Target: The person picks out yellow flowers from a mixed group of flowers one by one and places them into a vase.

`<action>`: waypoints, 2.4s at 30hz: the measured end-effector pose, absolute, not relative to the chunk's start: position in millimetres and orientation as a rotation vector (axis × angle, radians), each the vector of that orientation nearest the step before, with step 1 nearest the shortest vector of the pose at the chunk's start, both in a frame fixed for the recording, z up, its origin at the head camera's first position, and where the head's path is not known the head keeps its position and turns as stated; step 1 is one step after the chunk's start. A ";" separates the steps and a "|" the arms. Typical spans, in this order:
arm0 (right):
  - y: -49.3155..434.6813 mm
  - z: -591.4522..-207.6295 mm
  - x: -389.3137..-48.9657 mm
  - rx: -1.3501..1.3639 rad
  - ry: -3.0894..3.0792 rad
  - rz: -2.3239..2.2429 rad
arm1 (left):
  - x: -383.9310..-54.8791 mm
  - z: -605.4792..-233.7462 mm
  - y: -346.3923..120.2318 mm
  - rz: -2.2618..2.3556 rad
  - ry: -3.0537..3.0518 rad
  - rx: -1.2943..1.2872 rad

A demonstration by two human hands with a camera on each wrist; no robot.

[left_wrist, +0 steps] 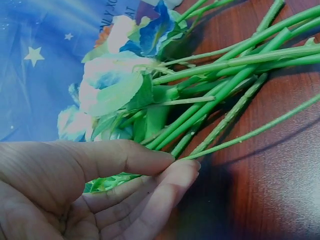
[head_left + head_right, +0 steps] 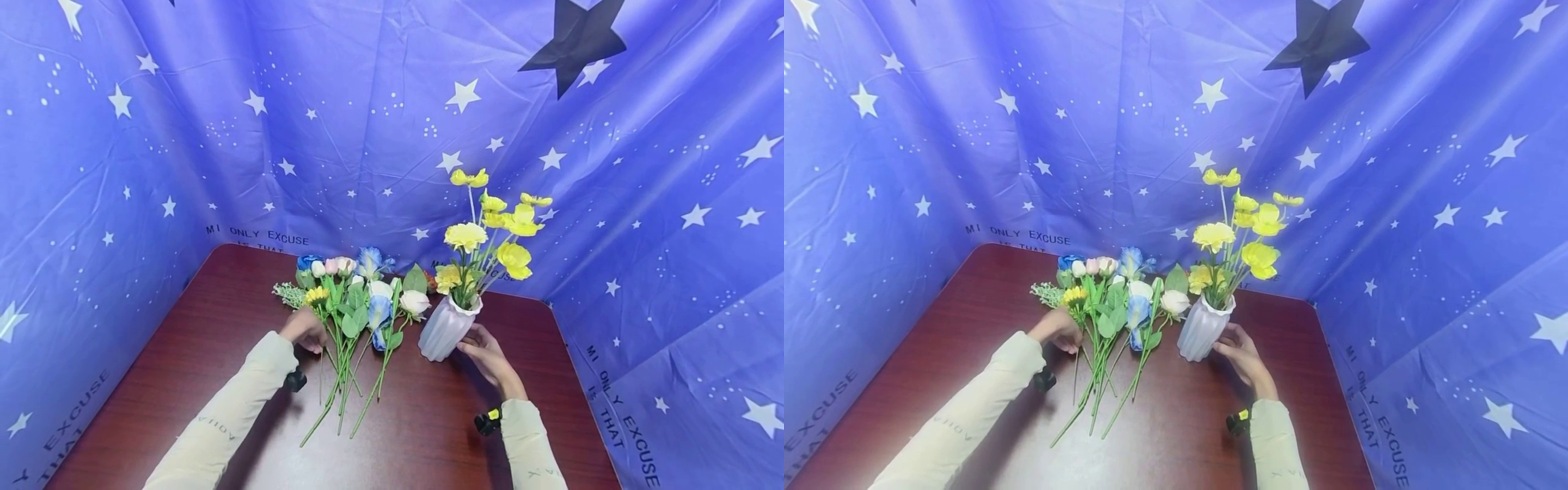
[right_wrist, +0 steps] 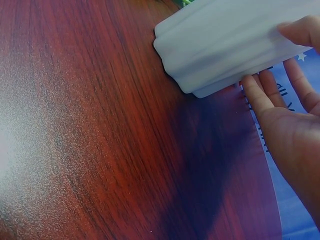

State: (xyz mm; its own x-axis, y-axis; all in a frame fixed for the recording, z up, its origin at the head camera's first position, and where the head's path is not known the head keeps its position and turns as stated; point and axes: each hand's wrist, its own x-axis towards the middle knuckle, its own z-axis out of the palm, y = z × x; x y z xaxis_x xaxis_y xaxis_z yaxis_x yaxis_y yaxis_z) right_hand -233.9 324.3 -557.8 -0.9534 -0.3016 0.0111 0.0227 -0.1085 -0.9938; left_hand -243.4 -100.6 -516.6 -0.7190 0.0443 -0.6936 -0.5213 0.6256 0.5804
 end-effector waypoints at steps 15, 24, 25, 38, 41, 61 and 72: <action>323.6 -557.6 -233.6 -0.306 1.910 -2.183 | -249.1 -506.8 -104.0 1.170 2.085 -0.302; 323.1 -556.1 -233.6 -0.294 1.917 -2.183 | -251.9 -502.2 -106.3 1.201 2.175 -0.222; 323.1 -556.3 -233.7 -0.294 1.921 -2.180 | -252.2 -501.1 -107.0 1.215 2.185 -0.214; 324.2 -560.0 -235.2 -0.295 1.944 -2.173 | -260.3 -487.1 -119.3 1.253 2.164 0.081; 324.3 -560.4 -235.3 -0.298 1.939 -2.180 | -260.0 -483.8 -119.3 1.220 2.177 0.178; 323.0 -557.5 -232.2 -0.279 1.936 -2.181 | -261.9 -459.1 -101.1 1.261 2.238 0.544; 322.9 -557.3 -233.5 -0.261 1.949 -2.165 | -272.3 -448.6 -96.5 1.304 2.130 0.672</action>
State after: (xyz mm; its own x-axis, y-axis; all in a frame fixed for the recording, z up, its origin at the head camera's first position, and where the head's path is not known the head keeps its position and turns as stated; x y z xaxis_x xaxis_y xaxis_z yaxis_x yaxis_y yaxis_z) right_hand -233.5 322.9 -557.3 -0.9608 -0.2770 -0.0128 0.0418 -0.0988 -0.9942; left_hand -272.3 -96.5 -448.6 -0.7249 0.6616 -0.1918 0.1302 0.4050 0.9050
